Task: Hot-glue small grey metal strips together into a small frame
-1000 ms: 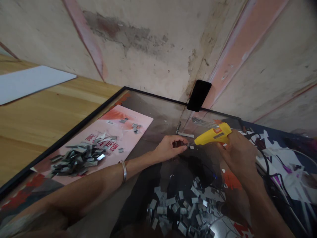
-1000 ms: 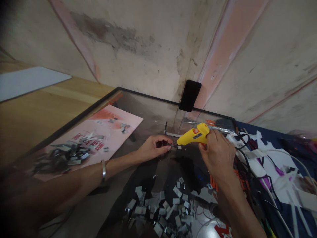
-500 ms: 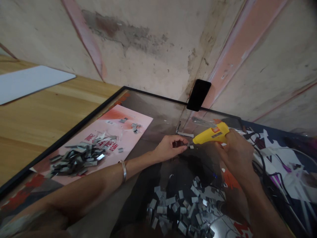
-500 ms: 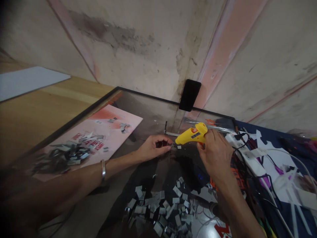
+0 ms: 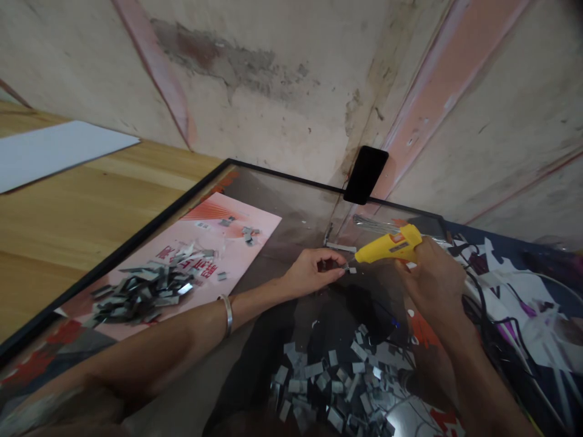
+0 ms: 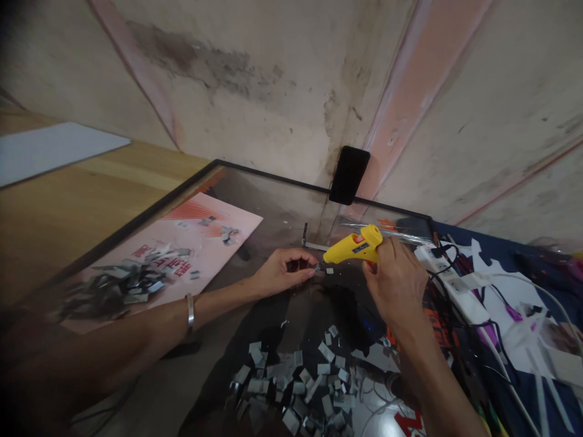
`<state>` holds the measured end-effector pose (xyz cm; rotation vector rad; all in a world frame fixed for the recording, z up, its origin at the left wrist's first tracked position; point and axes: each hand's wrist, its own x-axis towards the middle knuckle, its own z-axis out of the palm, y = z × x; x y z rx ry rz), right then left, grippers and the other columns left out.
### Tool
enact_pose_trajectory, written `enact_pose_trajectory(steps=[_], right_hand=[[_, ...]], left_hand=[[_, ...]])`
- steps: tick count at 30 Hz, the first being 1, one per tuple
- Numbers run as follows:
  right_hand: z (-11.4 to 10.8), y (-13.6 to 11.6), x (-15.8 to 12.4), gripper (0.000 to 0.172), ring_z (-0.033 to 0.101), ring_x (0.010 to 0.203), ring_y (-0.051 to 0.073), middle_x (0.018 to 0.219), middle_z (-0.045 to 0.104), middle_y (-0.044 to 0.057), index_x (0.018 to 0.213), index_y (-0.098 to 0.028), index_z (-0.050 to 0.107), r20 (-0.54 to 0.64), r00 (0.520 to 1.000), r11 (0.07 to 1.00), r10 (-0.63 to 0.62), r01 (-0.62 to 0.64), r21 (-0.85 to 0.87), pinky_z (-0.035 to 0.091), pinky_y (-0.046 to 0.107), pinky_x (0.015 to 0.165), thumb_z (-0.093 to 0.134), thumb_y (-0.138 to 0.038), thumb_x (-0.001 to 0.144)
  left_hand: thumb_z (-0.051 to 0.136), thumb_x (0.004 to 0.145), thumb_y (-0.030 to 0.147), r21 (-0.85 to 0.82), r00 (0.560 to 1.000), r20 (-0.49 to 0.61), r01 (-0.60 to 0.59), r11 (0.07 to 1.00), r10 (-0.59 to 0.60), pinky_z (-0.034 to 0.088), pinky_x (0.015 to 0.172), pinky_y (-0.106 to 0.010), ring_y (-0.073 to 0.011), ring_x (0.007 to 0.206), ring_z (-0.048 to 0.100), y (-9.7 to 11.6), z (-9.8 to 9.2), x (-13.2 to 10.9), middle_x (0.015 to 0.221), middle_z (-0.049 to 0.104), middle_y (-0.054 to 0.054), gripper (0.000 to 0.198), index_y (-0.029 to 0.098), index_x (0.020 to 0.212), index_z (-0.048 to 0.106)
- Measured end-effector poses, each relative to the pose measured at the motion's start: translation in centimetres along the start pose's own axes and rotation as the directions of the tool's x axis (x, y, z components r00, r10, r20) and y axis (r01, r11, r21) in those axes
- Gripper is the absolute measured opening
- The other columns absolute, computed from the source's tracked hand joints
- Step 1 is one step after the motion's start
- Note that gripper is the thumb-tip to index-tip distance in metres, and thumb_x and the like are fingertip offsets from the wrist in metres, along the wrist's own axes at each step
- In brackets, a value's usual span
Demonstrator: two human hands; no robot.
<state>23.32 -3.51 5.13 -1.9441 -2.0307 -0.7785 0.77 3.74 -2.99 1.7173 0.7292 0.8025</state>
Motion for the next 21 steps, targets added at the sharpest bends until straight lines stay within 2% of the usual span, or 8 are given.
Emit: enact_pose_trajectory(steps=[8, 15, 21], right_hand=[[-0.43, 0.06, -0.03, 0.018, 0.054, 0.072, 0.020, 0.080, 0.059, 0.005, 0.085, -0.018, 0.050, 0.032, 0.999, 0.999, 0.003, -0.004, 0.036, 0.030, 0.029, 0.056, 0.053, -0.034, 0.079], [-0.05, 0.09, 0.01, 0.020, 0.055, 0.074, 0.020, 0.082, 0.060, 0.006, 0.086, -0.018, 0.049, 0.005, 1.000, 1.000, 0.029, -0.029, -0.006, 0.031, 0.029, 0.057, 0.055, -0.035, 0.079], [-0.06, -0.14, -0.06, 0.020, 0.055, 0.073, 0.020, 0.082, 0.059, 0.005, 0.086, -0.018, 0.049, 0.020, 1.000, 1.000, 0.003, -0.003, -0.009, 0.030, 0.029, 0.056, 0.055, -0.036, 0.079]], left_hand=[[0.063, 0.076, 0.032, 0.019, 1.000, 0.005, -0.007, 1.000, 0.007, 0.037, 0.056, -0.020, -0.0080, 0.060, 0.047, -0.20, -0.16, 0.02, 0.072, 0.061, -0.001, 0.029, 0.011, 0.097, 0.067], [0.064, 0.076, 0.030, 0.014, 1.000, 0.010, -0.006, 1.000, 0.005, 0.036, 0.054, -0.019, -0.0075, 0.059, 0.046, 0.00, -0.13, 0.00, 0.072, 0.061, -0.002, 0.027, 0.010, 0.095, 0.068], [0.064, 0.076, 0.031, 0.021, 1.000, 0.003, -0.012, 1.000, 0.012, 0.037, 0.055, -0.020, -0.0076, 0.059, 0.047, -0.19, -0.10, 0.02, 0.074, 0.062, -0.001, 0.028, 0.011, 0.096, 0.068]])
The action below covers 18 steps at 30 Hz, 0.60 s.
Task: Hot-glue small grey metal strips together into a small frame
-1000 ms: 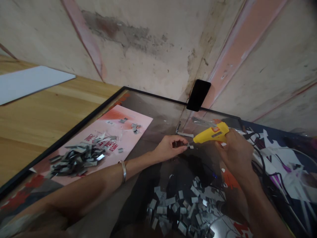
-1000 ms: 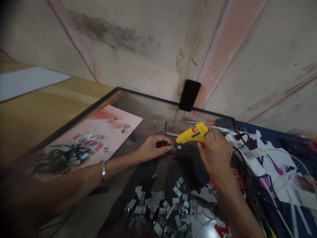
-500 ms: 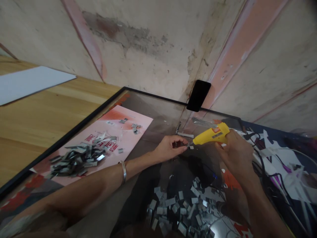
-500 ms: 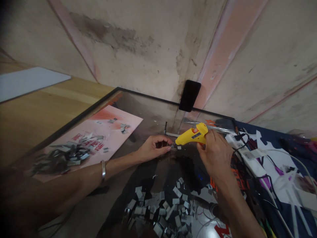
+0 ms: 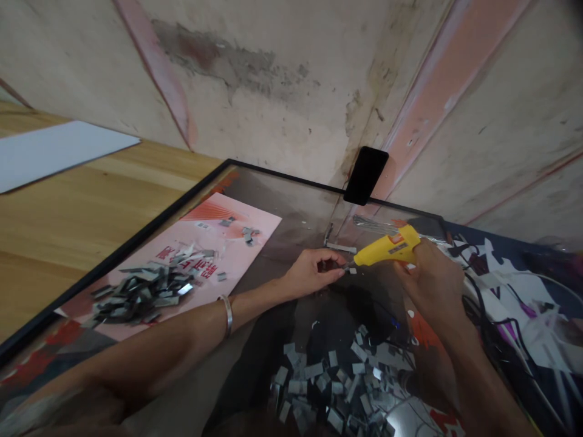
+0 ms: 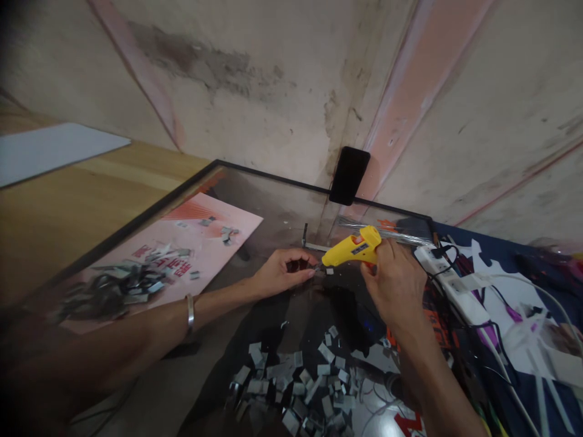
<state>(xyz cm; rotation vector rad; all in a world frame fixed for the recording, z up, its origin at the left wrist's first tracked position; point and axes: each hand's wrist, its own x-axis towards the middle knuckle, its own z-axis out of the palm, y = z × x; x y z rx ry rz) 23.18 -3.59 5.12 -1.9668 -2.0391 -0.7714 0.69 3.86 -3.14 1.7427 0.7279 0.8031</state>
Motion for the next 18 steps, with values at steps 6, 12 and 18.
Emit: enact_pose_trajectory(steps=[6, 12, 18], right_hand=[[-0.23, 0.23, 0.05, 0.020, 0.055, 0.073, 0.019, 0.082, 0.059, 0.005, 0.085, -0.018, 0.049, 0.020, 0.999, 1.000, 0.026, -0.026, 0.005, 0.029, 0.028, 0.056, 0.056, -0.036, 0.078], [-0.07, 0.16, 0.05, 0.020, 0.055, 0.073, 0.020, 0.081, 0.059, 0.005, 0.085, -0.018, 0.049, 0.019, 0.999, 0.999, 0.034, -0.034, -0.003, 0.029, 0.029, 0.056, 0.055, -0.036, 0.079], [-0.14, 0.24, 0.05, 0.017, 0.055, 0.072, 0.021, 0.080, 0.059, 0.006, 0.084, -0.019, 0.049, 0.021, 1.000, 1.000, 0.012, -0.012, 0.005, 0.031, 0.029, 0.057, 0.053, -0.035, 0.079]], left_hand=[[0.065, 0.077, 0.030, -0.004, 1.000, -0.008, -0.017, 1.000, 0.017, 0.036, 0.054, -0.020, -0.0070, 0.057, 0.046, -0.04, -0.06, 0.00, 0.070, 0.061, 0.000, 0.027, 0.011, 0.095, 0.068], [0.065, 0.076, 0.032, -0.009, 1.000, -0.009, -0.007, 1.000, 0.007, 0.036, 0.054, -0.020, -0.0069, 0.057, 0.045, -0.03, -0.05, 0.00, 0.072, 0.062, -0.001, 0.028, 0.011, 0.095, 0.067], [0.064, 0.077, 0.032, -0.010, 1.000, -0.009, -0.007, 1.000, 0.007, 0.037, 0.055, -0.020, -0.0077, 0.059, 0.046, -0.17, -0.02, 0.00, 0.073, 0.062, -0.002, 0.028, 0.012, 0.095, 0.067]])
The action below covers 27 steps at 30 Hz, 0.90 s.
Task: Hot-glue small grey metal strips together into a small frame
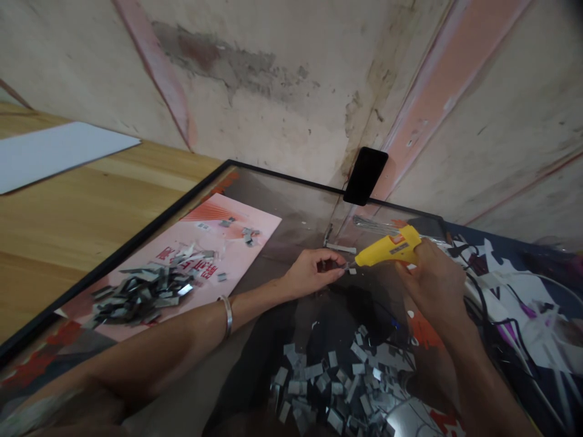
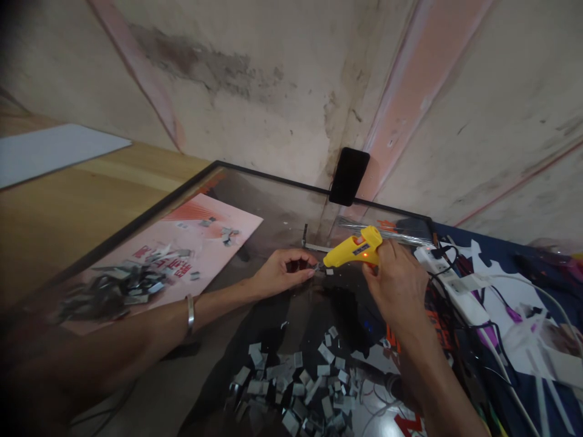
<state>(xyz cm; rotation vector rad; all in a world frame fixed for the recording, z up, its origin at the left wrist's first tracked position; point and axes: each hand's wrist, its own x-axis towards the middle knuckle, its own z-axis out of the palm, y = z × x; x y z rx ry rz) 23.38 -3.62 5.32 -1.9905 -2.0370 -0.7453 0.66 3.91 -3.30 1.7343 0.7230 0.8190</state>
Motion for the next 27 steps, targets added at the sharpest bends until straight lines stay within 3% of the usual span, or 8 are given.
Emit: enact_pose_trajectory(steps=[21, 25, 27], right_hand=[[0.1, -0.5, -0.1, 0.018, 0.055, 0.075, 0.022, 0.080, 0.059, 0.007, 0.085, -0.018, 0.051, 0.029, 0.998, 0.999, 0.050, -0.050, 0.010, 0.032, 0.029, 0.057, 0.050, -0.036, 0.081], [0.9, 0.8, 0.6, 0.027, 0.057, 0.075, 0.023, 0.084, 0.062, 0.009, 0.092, -0.017, 0.054, 0.102, 0.979, 0.983, 0.178, -0.181, 0.026, 0.034, 0.029, 0.059, 0.051, -0.041, 0.080], [2.1, 3.0, 0.9, 0.038, 0.058, 0.075, 0.024, 0.085, 0.064, 0.010, 0.097, -0.016, 0.055, 0.172, 0.934, 0.945, 0.313, -0.325, 0.040, 0.036, 0.030, 0.061, 0.053, -0.048, 0.076]], left_hand=[[0.064, 0.077, 0.032, 0.017, 1.000, 0.010, -0.004, 1.000, 0.003, 0.036, 0.054, -0.019, -0.0073, 0.057, 0.046, 0.2, 0.0, 0.0, 0.071, 0.062, -0.001, 0.027, 0.012, 0.095, 0.067], [0.064, 0.078, 0.031, 0.055, 0.999, 0.016, -0.037, 0.998, 0.036, 0.037, 0.054, -0.020, -0.0077, 0.058, 0.048, 0.1, 0.0, -0.1, 0.074, 0.063, -0.002, 0.026, 0.012, 0.094, 0.067], [0.063, 0.078, 0.029, 0.102, 0.998, 0.011, -0.070, 0.992, 0.069, 0.039, 0.055, -0.020, -0.0085, 0.060, 0.051, -0.2, 0.0, -0.1, 0.077, 0.065, -0.003, 0.024, 0.012, 0.094, 0.067]])
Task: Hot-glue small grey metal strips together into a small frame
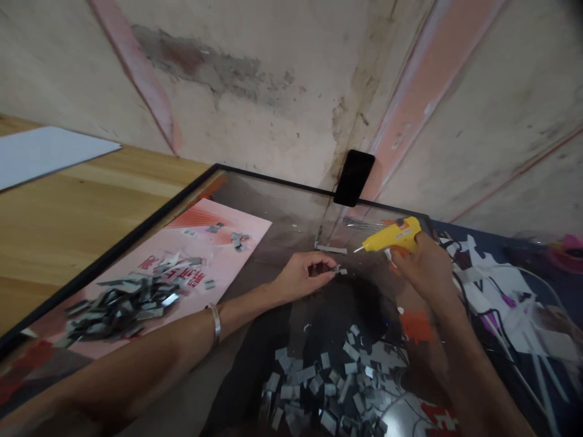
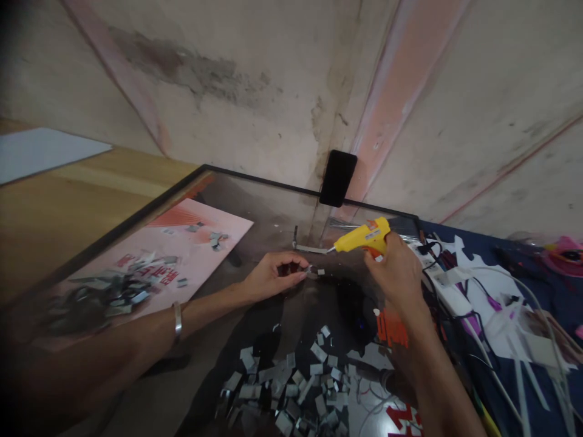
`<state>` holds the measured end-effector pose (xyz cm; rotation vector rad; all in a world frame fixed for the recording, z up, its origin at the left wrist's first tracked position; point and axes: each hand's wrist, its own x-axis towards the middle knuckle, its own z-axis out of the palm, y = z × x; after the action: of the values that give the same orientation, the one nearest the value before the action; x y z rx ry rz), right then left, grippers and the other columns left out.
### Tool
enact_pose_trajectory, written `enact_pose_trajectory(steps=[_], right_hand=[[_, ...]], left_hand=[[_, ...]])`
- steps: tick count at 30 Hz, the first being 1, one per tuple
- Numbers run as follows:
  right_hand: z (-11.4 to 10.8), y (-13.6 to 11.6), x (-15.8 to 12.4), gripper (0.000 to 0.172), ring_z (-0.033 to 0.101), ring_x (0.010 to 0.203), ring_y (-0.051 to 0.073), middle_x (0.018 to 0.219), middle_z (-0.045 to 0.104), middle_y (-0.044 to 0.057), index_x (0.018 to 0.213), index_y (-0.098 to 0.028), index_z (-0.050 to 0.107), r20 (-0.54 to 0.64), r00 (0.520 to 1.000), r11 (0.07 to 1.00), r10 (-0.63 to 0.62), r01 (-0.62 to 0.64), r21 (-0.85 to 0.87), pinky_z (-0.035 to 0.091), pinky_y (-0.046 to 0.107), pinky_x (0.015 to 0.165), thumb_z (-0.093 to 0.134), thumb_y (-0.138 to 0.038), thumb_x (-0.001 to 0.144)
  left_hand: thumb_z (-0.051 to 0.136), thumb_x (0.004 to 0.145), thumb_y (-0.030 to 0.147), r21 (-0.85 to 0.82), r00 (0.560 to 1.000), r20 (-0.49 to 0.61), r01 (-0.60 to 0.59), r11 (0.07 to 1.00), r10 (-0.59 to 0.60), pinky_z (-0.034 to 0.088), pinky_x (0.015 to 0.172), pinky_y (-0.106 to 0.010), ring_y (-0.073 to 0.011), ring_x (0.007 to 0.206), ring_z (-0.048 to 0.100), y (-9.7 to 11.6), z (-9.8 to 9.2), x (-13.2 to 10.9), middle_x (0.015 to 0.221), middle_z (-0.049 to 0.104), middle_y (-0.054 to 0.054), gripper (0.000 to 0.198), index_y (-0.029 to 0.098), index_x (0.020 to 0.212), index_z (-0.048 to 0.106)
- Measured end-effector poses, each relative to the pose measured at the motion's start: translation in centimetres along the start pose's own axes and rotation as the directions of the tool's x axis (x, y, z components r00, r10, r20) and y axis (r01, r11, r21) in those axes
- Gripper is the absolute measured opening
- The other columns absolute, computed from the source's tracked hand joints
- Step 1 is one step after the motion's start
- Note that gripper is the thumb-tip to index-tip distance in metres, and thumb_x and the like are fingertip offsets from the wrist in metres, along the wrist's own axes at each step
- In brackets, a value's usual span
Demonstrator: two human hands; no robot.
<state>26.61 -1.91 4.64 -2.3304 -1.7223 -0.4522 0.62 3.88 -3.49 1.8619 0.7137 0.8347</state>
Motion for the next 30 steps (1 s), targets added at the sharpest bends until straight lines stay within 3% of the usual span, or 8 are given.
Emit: enact_pose_trajectory(steps=[6, 9, 13, 18, 23, 26, 28, 30], right_hand=[[4.0, 8.5, 2.0, 0.062, 0.062, 0.084, 0.028, 0.098, 0.066, 0.017, 0.115, -0.011, 0.054, 0.053, 0.924, 0.925, 0.379, -0.379, -0.009, 0.040, 0.033, 0.065, 0.053, -0.056, 0.073], [5.2, 9.8, 1.7, 0.059, 0.063, 0.086, 0.029, 0.097, 0.067, 0.017, 0.111, -0.013, 0.059, 0.155, 0.917, 0.930, 0.368, -0.366, -0.045, 0.039, 0.033, 0.064, 0.053, -0.058, 0.073], [5.9, 8.9, 1.6, 0.051, 0.064, 0.080, 0.027, 0.087, 0.069, 0.013, 0.098, -0.016, 0.066, 0.303, 0.930, 0.977, 0.209, -0.209, -0.034, 0.038, 0.030, 0.062, 0.050, -0.059, 0.075], [6.1, 8.4, 1.5, 0.050, 0.064, 0.080, 0.027, 0.084, 0.068, 0.017, 0.090, -0.013, 0.068, 0.397, 0.901, 0.983, 0.173, -0.133, -0.126, 0.038, 0.030, 0.064, 0.047, -0.057, 0.080], [3.4, 5.8, 0.8, 0.050, 0.062, 0.087, 0.029, 0.095, 0.066, 0.020, 0.094, -0.010, 0.066, 0.184, 0.974, 0.980, 0.135, -0.104, -0.169, 0.042, 0.035, 0.070, 0.054, -0.055, 0.078], [1.5, 1.9, -0.2, 0.029, 0.061, 0.085, 0.020, 0.095, 0.067, 0.010, 0.099, -0.017, 0.065, 0.154, 0.976, 0.973, -0.154, 0.122, 0.197, 0.043, 0.031, 0.074, 0.056, -0.038, 0.082], [1.3, -0.7, -1.0, 0.020, 0.060, 0.079, 0.015, 0.090, 0.067, 0.003, 0.097, -0.020, 0.066, 0.233, 0.912, 0.860, -0.337, 0.198, 0.469, 0.044, 0.026, 0.072, 0.055, -0.029, 0.083], [2.0, -2.7, -1.8, 0.020, 0.059, 0.077, 0.014, 0.088, 0.066, 0.002, 0.098, -0.021, 0.066, 0.270, 0.871, 0.797, -0.411, 0.200, 0.570, 0.043, 0.026, 0.071, 0.058, -0.023, 0.080]], left_hand=[[0.061, 0.078, 0.022, 0.214, 0.981, -0.020, -0.183, 0.959, 0.192, 0.046, 0.068, -0.024, -0.0114, 0.071, 0.057, -0.7, 0.0, 0.0, 0.086, 0.067, -0.005, 0.018, 0.016, 0.093, 0.068], [0.060, 0.078, 0.021, 0.308, 0.967, 0.000, -0.243, 0.920, 0.255, 0.048, 0.072, -0.025, -0.0125, 0.074, 0.059, -0.7, -0.1, 0.0, 0.087, 0.068, -0.004, 0.019, 0.018, 0.095, 0.067], [0.058, 0.079, 0.022, 0.403, 0.958, 0.028, -0.273, 0.874, 0.286, 0.049, 0.077, -0.027, -0.0142, 0.079, 0.061, -0.6, -0.3, 0.0, 0.089, 0.069, -0.004, 0.018, 0.019, 0.095, 0.067], [0.057, 0.080, 0.022, 0.490, 0.945, 0.068, -0.311, 0.814, 0.320, 0.048, 0.080, -0.029, -0.0170, 0.086, 0.061, -0.9, -0.5, 0.1, 0.092, 0.069, -0.005, 0.019, 0.019, 0.097, 0.066], [0.057, 0.081, 0.022, 0.557, 0.948, 0.120, -0.309, 0.771, 0.294, 0.047, 0.082, -0.032, -0.0189, 0.089, 0.060, -0.9, -0.6, 0.3, 0.094, 0.069, -0.005, 0.019, 0.020, 0.097, 0.066], [0.057, 0.081, 0.023, 0.587, 0.955, 0.137, -0.293, 0.755, 0.265, 0.047, 0.082, -0.032, -0.0199, 0.090, 0.059, -0.8, -0.5, 0.4, 0.094, 0.069, -0.006, 0.019, 0.019, 0.097, 0.067], [0.058, 0.080, 0.023, 0.597, 0.960, 0.139, -0.276, 0.753, 0.241, 0.047, 0.082, -0.032, -0.0202, 0.091, 0.058, -0.9, -0.3, 0.5, 0.095, 0.068, -0.006, 0.019, 0.019, 0.096, 0.067], [0.059, 0.080, 0.022, 0.602, 0.968, 0.135, -0.251, 0.758, 0.213, 0.047, 0.083, -0.032, -0.0201, 0.092, 0.057, -1.0, -0.2, 0.6, 0.096, 0.067, -0.006, 0.019, 0.020, 0.096, 0.068]])
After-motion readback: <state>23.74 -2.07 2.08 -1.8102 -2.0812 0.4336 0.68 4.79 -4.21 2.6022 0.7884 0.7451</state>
